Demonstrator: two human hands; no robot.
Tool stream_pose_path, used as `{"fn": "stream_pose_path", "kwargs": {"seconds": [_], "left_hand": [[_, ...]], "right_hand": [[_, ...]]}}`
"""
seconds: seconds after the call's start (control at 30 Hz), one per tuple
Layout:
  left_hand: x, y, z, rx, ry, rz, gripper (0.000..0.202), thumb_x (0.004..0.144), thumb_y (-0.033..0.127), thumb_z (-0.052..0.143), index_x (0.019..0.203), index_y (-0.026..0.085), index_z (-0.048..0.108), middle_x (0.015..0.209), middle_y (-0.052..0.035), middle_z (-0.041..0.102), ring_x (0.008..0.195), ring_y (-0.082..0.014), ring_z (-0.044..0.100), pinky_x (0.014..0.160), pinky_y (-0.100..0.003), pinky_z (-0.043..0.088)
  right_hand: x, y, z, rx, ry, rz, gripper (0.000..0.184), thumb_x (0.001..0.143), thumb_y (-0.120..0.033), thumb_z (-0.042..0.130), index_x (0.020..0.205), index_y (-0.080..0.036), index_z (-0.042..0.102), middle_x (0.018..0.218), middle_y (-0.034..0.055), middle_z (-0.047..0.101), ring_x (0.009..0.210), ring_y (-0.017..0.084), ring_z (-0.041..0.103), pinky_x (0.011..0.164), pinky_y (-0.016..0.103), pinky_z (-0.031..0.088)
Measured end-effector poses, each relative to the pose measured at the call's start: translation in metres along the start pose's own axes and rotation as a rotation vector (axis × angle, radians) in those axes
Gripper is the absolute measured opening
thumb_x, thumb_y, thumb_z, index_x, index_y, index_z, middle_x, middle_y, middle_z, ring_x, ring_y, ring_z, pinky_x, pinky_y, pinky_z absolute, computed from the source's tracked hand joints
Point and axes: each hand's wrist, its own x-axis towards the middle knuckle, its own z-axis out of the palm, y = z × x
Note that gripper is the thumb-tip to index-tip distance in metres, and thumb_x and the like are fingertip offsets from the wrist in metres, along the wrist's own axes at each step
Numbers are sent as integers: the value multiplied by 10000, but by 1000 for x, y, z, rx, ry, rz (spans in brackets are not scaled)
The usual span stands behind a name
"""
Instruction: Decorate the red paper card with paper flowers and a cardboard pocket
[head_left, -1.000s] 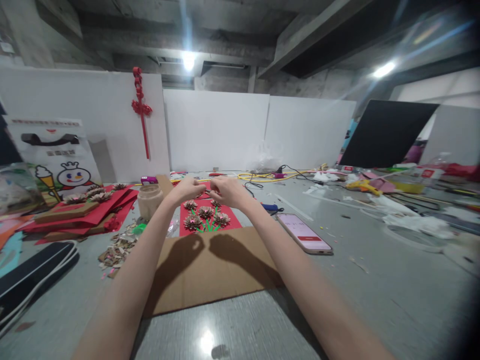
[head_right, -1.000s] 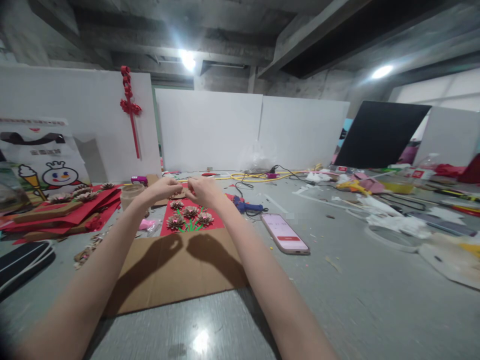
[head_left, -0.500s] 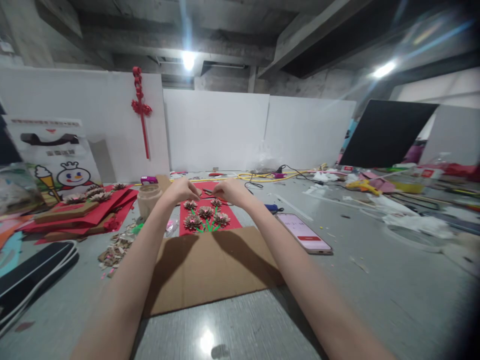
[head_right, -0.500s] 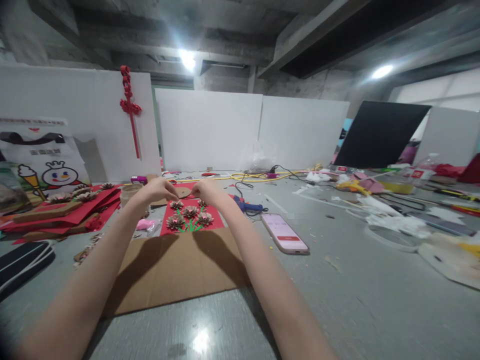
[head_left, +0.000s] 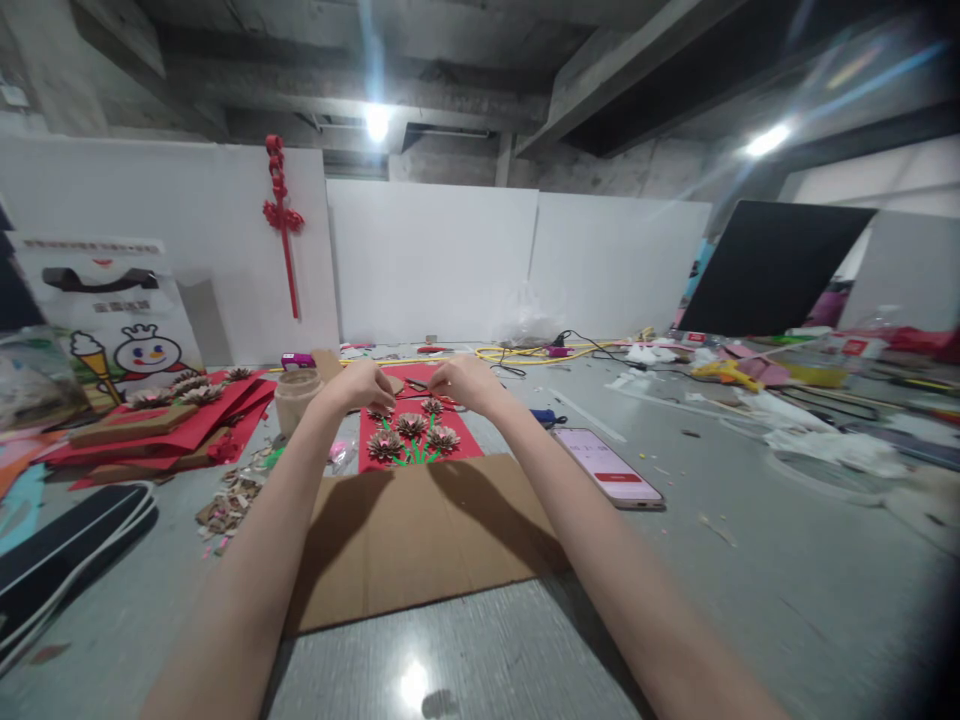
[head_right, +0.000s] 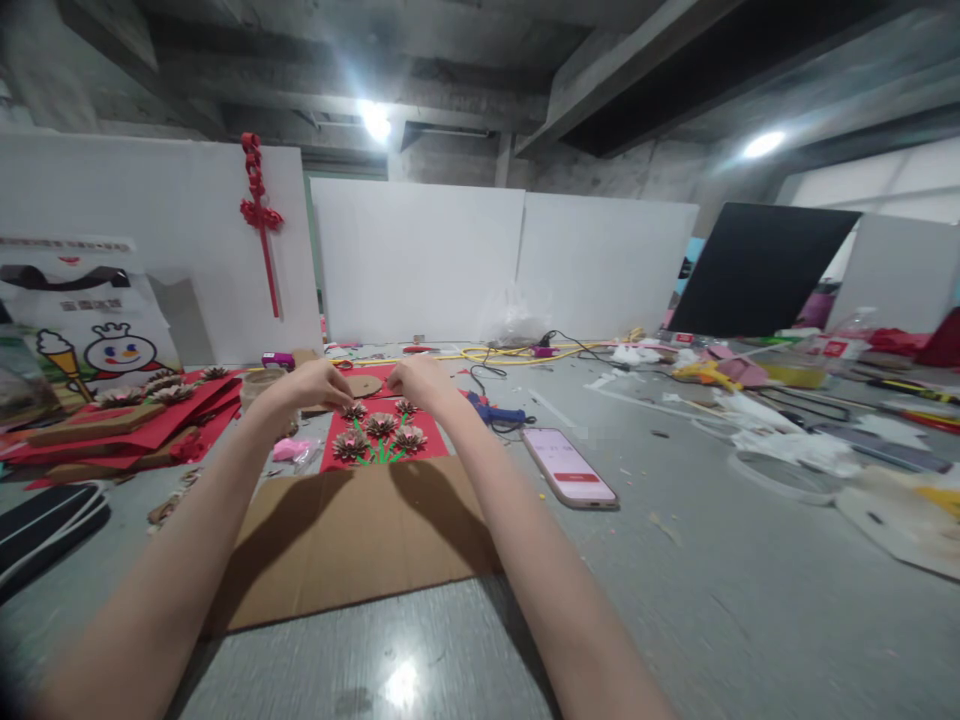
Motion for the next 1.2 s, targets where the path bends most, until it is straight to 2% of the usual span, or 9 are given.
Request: {"fn": "stream_pose_path", "kwargs": {"seconds": [0.13,0.27,0.37,0.43,0.57,0.73,0.93,1.03,1.2], "left_hand": [[4,-6,0,-111,20,37,207,516,143,628,721,122,658,622,-30,645,593,-151,595,528,-226,444],[4,-9,1,-193,5,17,222,558,157,586,771,122,635,652,-42,656,597,-150,609,537,-230,458],[3,-7,0,-88,-2,53,136,590,220,571,666,125,632,594,-38,635,574,-144,589,516,-222,429],[3,-6,-1,43,44,84,150,579,267,594,625,130,634,571,-32,623,569,-143,572,504,-223,398],[4,-5,-3,164,130,96,237,507,285,660,693,139,648,662,-27,651,632,-151,573,524,-221,380],[4,-7,-2,66,45,125,194,540,227,601,708,143,648,661,-30,659,616,-147,585,529,-219,398],[1,-5,0,-91,-25,64,124,596,222,534,560,133,613,543,-37,627,530,-125,567,490,-211,398],[2,-5,-1,-69,-1,73,120,575,223,561,564,129,635,523,-29,614,498,-117,540,489,-217,396],[3,-8,-2,-60,58,64,164,561,205,565,656,135,679,578,-28,639,575,-136,569,528,-217,416]], "right_hand": [[-1,1,0,-2,26,-6,219,763,-128,504,810,-204,704,802,46,681,723,120,567,620,204,315],[-3,-2,-3,-10,40,25,242,782,-146,471,856,-221,689,808,39,682,711,122,568,599,207,308],[-4,-4,-5,-21,27,38,229,784,-165,471,833,-218,689,786,36,680,697,124,564,577,211,298],[-4,-3,-5,-34,4,46,180,767,-200,513,806,-210,688,770,36,676,688,127,558,564,213,291],[-3,-2,-5,-50,-39,56,100,704,-233,608,763,-199,681,740,25,663,675,129,545,548,212,278],[-4,-2,-4,-19,-14,-14,163,755,-141,536,776,-191,690,798,42,664,729,120,547,595,207,299],[-5,-6,-7,-41,-30,39,202,784,-295,547,728,-167,694,738,65,664,680,133,545,576,226,305],[-5,-5,-7,-24,-28,25,114,740,-203,586,754,-188,698,771,52,670,717,139,554,591,226,317],[-6,-2,-9,57,6,35,207,753,-113,523,816,-197,701,847,45,674,776,131,568,653,212,350]]}}
